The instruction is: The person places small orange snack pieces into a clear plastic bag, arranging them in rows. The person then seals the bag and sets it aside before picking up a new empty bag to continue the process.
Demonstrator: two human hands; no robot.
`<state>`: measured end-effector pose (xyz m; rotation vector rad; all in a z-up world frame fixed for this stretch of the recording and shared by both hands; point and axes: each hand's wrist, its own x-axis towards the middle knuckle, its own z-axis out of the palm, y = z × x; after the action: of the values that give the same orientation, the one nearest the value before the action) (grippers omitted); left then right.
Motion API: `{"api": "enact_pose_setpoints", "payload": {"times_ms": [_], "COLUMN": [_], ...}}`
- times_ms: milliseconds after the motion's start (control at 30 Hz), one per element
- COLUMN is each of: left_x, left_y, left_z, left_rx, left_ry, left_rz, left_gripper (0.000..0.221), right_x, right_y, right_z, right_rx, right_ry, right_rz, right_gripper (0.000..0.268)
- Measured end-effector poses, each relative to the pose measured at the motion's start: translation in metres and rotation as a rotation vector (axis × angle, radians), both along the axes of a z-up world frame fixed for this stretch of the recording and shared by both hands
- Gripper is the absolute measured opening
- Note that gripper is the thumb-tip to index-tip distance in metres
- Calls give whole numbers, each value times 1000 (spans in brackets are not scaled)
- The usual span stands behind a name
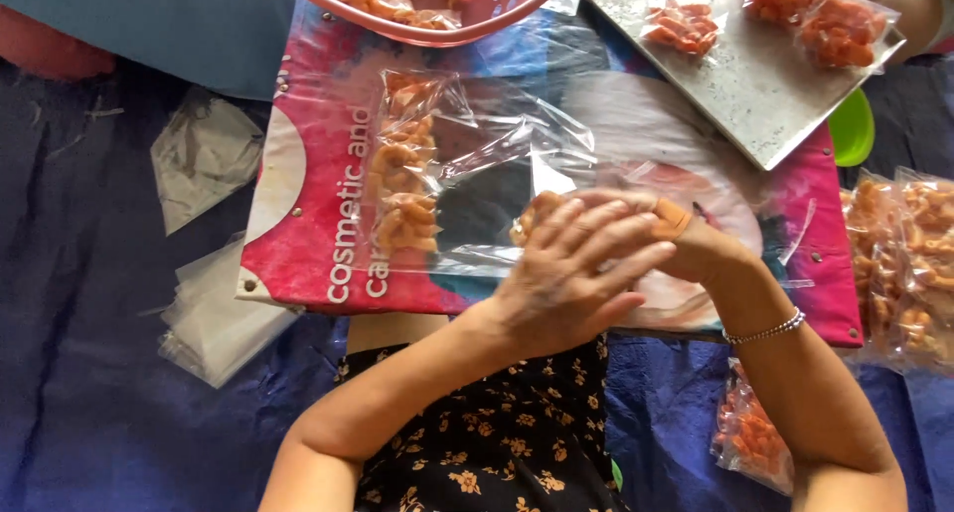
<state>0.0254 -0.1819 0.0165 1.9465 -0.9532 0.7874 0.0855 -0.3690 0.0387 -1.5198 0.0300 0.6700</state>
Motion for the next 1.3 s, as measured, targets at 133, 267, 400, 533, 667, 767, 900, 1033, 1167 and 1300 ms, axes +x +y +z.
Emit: {"api": "enact_pose_setpoints", "payload": {"times_ms": [133, 267, 400, 533, 667, 767, 900, 1033, 1167, 1300], "left_x": [1, 3, 7, 12, 23, 17, 22, 22, 25, 25], "left_y": [-25, -29, -27, -26, -27, -28, -31, -18, -17, -21], "left_z": [0, -6, 1, -5, -16, -7, -18, -11, -6, -9], "left_rx": [64, 70, 36, 38, 11, 12, 11, 53, 41, 61], "left_ry": [-120, -161, -176, -51, -46, -6, 65, 45, 6, -68], "left_rz": [135, 180, 206, 52, 10, 28, -2, -7, 13, 49], "left_gripper": [27, 24, 19, 26, 4, 17, 43, 26, 25, 38], "right_x": [-7, -14, -11, -11, -11, -12, -11, -8, -7, -8], "right_y": [-26, -35, -32, -30, -23, -15, -13, -13, 10, 24], "right_z": [-31, -58, -59, -57, -56, -57, -62, -67, -49, -42], "right_rx": [85, 271, 261, 240, 216, 201, 178, 159, 140, 117], "right_ry": [-195, -19, -21, -23, -17, -5, 9, 8, 7, 15], "right_rz": [327, 145, 161, 165, 174, 188, 201, 206, 212, 222], "right_gripper": [48, 56, 56, 55, 54, 54, 53, 53, 52, 52]}}
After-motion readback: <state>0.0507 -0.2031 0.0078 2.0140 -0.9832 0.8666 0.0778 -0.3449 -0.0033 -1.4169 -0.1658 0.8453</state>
